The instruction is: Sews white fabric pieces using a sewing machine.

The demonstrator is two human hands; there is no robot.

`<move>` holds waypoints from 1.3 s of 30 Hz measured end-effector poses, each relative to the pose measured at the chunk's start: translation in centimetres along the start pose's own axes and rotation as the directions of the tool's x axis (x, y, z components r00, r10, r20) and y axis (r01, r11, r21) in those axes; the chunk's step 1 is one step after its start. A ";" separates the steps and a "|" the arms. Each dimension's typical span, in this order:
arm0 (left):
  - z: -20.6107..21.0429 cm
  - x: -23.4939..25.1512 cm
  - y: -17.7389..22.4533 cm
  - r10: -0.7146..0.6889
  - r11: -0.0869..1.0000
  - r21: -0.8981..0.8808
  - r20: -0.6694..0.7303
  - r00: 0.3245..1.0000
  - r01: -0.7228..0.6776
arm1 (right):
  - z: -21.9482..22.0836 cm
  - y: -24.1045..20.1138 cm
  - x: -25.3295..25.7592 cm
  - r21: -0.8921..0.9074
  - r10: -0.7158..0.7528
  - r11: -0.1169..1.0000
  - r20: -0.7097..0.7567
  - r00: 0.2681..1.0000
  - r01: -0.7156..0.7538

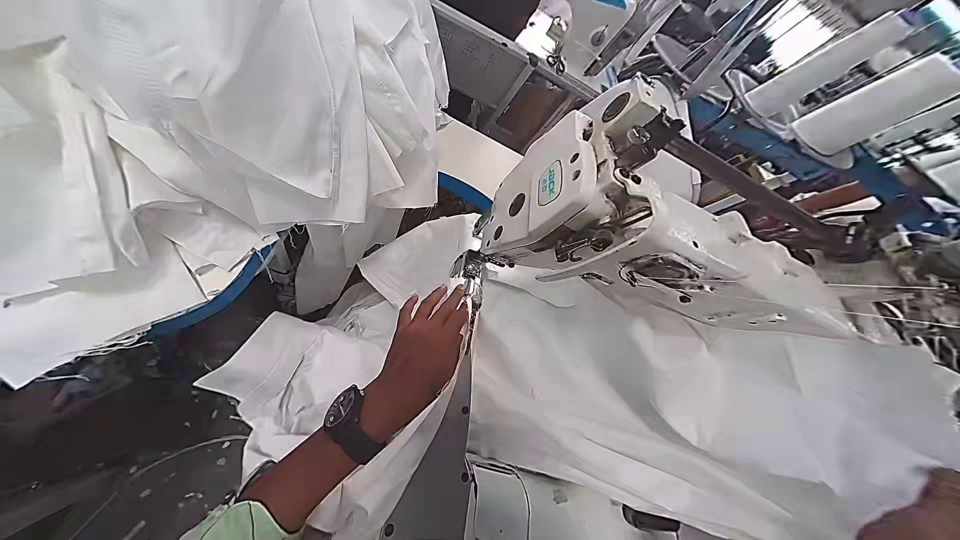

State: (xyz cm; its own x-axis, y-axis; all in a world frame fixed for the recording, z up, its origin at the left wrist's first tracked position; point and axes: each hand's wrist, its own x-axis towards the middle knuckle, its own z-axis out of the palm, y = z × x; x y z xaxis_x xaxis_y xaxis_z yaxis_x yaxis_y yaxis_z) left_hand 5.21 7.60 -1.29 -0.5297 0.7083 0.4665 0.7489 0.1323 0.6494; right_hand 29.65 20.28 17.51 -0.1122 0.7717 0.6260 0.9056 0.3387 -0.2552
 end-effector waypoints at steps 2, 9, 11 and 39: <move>-0.1 -0.1 0.2 -0.027 0.999 -0.035 0.007 1.000 0.027 | 1.1 -4.0 -4.5 0.367 -0.377 0.890 0.253 0.891 0.272; 0.3 -0.1 -0.6 0.060 0.996 -0.058 -0.016 0.998 -0.061 | 11.7 -7.3 -2.5 0.104 -0.366 0.931 0.283 0.887 0.351; 0.3 -0.3 -0.7 0.067 0.995 -0.075 0.002 0.998 -0.067 | 12.7 -8.3 -6.1 0.248 -0.570 0.812 0.144 0.809 0.528; 0.2 0.0 -0.7 0.058 0.979 -0.193 -0.023 0.998 -0.062 | 15.3 -11.4 -9.8 0.686 -0.724 0.633 0.364 0.586 0.357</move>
State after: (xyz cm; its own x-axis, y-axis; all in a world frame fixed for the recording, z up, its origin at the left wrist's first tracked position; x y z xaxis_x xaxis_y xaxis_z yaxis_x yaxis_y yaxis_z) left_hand 4.78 7.64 -1.82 -0.4941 0.6985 0.5176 0.6893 -0.0480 0.7229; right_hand 14.15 17.15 2.99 -0.8704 0.4024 0.2836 0.2527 0.8597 -0.4439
